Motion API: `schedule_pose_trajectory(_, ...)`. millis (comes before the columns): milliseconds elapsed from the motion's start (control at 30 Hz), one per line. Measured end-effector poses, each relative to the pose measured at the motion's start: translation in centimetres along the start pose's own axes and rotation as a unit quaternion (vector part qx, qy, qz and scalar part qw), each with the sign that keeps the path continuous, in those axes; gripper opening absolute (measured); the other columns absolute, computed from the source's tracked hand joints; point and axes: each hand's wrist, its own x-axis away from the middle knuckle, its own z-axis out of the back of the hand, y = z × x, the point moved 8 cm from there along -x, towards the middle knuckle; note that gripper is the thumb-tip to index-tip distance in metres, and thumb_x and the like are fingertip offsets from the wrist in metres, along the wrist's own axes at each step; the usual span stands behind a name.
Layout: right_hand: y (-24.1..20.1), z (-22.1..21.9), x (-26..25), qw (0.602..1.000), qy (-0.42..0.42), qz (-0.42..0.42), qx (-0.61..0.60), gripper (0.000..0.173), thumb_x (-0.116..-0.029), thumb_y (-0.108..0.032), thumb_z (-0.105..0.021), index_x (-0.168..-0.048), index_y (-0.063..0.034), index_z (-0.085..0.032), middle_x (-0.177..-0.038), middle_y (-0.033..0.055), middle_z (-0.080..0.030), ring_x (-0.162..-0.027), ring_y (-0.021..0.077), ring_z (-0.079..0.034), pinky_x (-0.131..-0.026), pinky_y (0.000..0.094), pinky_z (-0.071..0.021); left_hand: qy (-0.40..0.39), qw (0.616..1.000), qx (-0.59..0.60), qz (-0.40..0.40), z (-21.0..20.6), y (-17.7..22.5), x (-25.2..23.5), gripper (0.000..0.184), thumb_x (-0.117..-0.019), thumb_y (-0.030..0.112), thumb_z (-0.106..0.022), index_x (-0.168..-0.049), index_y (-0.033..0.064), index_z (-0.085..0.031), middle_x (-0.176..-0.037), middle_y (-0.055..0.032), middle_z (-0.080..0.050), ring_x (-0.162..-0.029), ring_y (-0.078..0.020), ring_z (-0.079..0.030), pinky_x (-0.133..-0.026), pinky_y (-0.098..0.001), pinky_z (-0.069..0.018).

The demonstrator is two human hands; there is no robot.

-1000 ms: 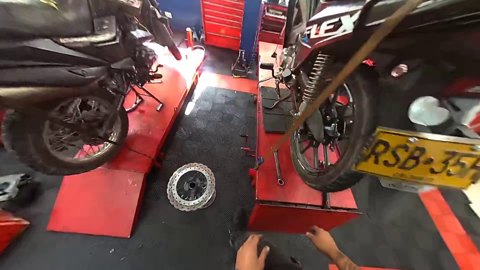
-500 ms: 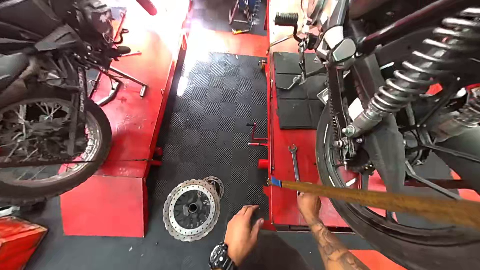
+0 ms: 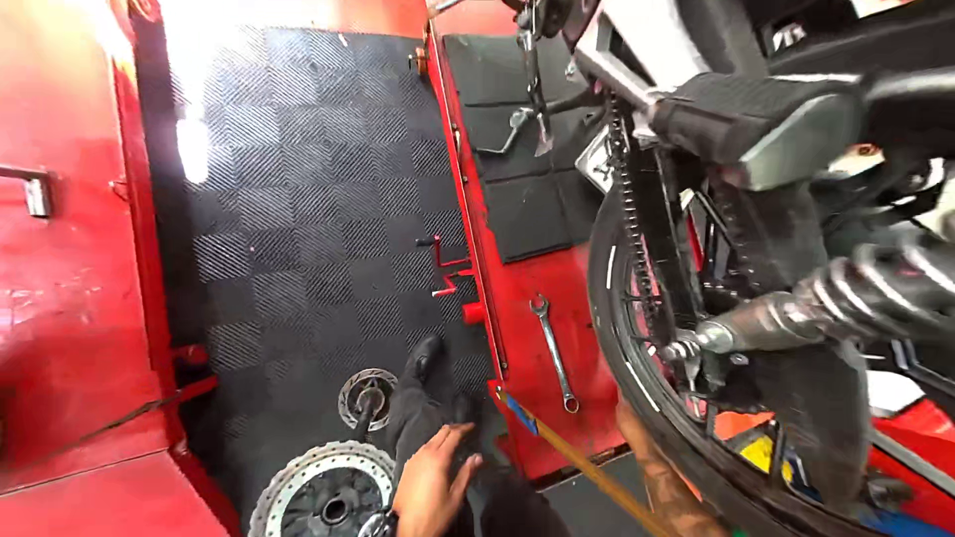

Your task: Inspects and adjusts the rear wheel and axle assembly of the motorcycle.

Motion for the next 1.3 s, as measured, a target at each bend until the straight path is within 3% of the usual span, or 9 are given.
schedule_pose_trajectory(133, -0.9, -1.1, 1.8, 0.986, 0.156, -0.058, 0.030, 0.053, -0.1080, -0.044, -0.043, -0.127, -0.0016, -0.069, -0.120, 0.0262, -0.070, -0.115, 0.0446, -0.067, -0.097, 0.0667, -0.0495, -0.053, 0.997, -0.035, 0.050, 2.7, -4.2, 1.0, 0.050, -0.0994, 0.044, -0.062, -0.139, 0.0130, -0.063, -0.133, -0.0087, -0.067, -0.116, -0.0249, -0.069, -0.101, -0.0497, -0.0555)
schedule_pose_trajectory(300, -0.8, -3.4, 7.0, 0.980, 0.159, -0.101, -0.056, 0.036, -0.0974, -0.030, -0.068, -0.109, 0.0037, -0.071, -0.121, 0.0285, -0.064, -0.115, 0.0443, -0.063, -0.097, 0.0588, -0.0522, -0.073, 0.992, -0.088, 0.050, 6.3, -4.6, 0.3, 0.050, -0.0991, 0.043, -0.062, -0.139, 0.0126, -0.062, -0.130, -0.0107, -0.068, -0.112, -0.0274, -0.069, -0.099, -0.0513, -0.0557)
schedule_pose_trajectory(433, 0.0, -4.1, 9.8, 0.930, 0.071, -0.287, -0.217, 0.051, -0.0870, -0.023, -0.077, -0.126, 0.0019, -0.056, -0.108, 0.0236, -0.069, -0.098, 0.0393, -0.069, -0.082, 0.0599, -0.0553, -0.085, 0.990, -0.108, 0.028, 7.4, -2.0, -1.0, 0.052, -0.1009, 0.046, -0.058, -0.142, 0.0127, -0.059, -0.133, -0.0113, -0.066, -0.115, -0.0279, -0.068, -0.100, -0.0509, -0.0547)
schedule_pose_trajectory(533, 0.7, -4.8, 12.9, 0.857, 0.034, -0.329, -0.396, 0.039, -0.0969, -0.021, -0.065, -0.126, 0.0020, -0.054, -0.088, 0.0192, -0.063, -0.065, 0.0286, -0.063, -0.057, 0.0480, -0.0550, -0.075, 0.993, -0.092, -0.011, 6.2, 1.6, -2.1, 0.053, -0.1021, 0.047, -0.054, -0.142, 0.0130, -0.060, -0.134, -0.0097, -0.066, -0.117, -0.0256, -0.067, -0.103, -0.0485, -0.0537)
schedule_pose_trajectory(600, -0.2, -4.2, 15.6, 0.822, -0.019, -0.299, -0.485, 0.028, -0.1064, -0.023, -0.051, -0.123, -0.0012, -0.053, -0.074, 0.0084, -0.051, -0.052, 0.0171, -0.047, -0.047, 0.0359, -0.0447, -0.057, 0.995, -0.080, -0.033, 5.1, 4.5, -2.8, 0.051, -0.1030, 0.047, -0.053, -0.141, 0.0132, -0.061, -0.133, -0.0093, -0.066, -0.117, -0.0247, -0.067, -0.103, -0.0483, -0.0531)
schedule_pose_trajectory(700, -2.2, 0.1, 20.9, 0.832, -0.091, -0.238, -0.493, 0.026, -0.1101, -0.027, -0.046, -0.122, -0.0056, -0.054, -0.061, 0.0007, -0.042, -0.045, 0.0122, -0.040, -0.041, 0.0303, -0.0394, -0.006, 0.997, -0.034, -0.068, 3.4, 9.0, -4.2, 0.046, -0.1036, 0.045, -0.053, -0.135, 0.0136, -0.065, -0.126, -0.0060, -0.069, -0.113, -0.0191, -0.068, -0.102, -0.0451, -0.0549)
schedule_pose_trajectory(867, -5.1, 14.5, 26.0, 0.944, 0.032, -0.023, -0.328, 0.032, -0.1060, -0.020, -0.049, -0.119, 0.0028, -0.066, -0.075, 0.0082, -0.066, -0.065, 0.0199, -0.063, -0.064, 0.0442, -0.0558, -0.034, 0.991, 0.089, -0.090, 0.9, 16.9, -5.6, 0.037, -0.1022, 0.042, -0.060, -0.124, 0.0148, -0.071, -0.112, -0.0006, -0.074, -0.100, -0.0140, -0.072, -0.094, -0.0443, -0.0597)
schedule_pose_trajectory(1000, -7.5, 23.2, 24.7, 0.960, 0.208, 0.094, -0.163, 0.034, -0.1039, -0.027, -0.053, -0.119, -0.0036, -0.072, -0.101, 0.0119, -0.074, -0.093, 0.0242, -0.072, -0.084, 0.0499, -0.0581, -0.131, 0.973, 0.138, -0.131, -1.2, 23.2, -5.3, 0.034, -0.1023, 0.044, -0.060, -0.112, 0.0156, -0.075, -0.094, 0.0010, -0.076, -0.085, -0.0118, -0.072, -0.084, -0.0429, -0.0615)
schedule_pose_trajectory(1300, -10.5, 25.9, 22.4, 0.945, 0.276, 0.166, -0.046, 0.040, -0.1033, -0.031, -0.045, -0.111, -0.0089, -0.076, -0.095, 0.0081, -0.076, -0.084, 0.0230, -0.074, -0.071, 0.0465, -0.0586, -0.174, 0.958, 0.195, -0.115, -4.2, 28.5, -6.6, 0.045, -0.1048, 0.048, -0.054, -0.096, 0.0078, -0.071, -0.079, -0.0042, -0.074, -0.072, -0.0162, -0.072, -0.074, -0.0431, -0.0600)
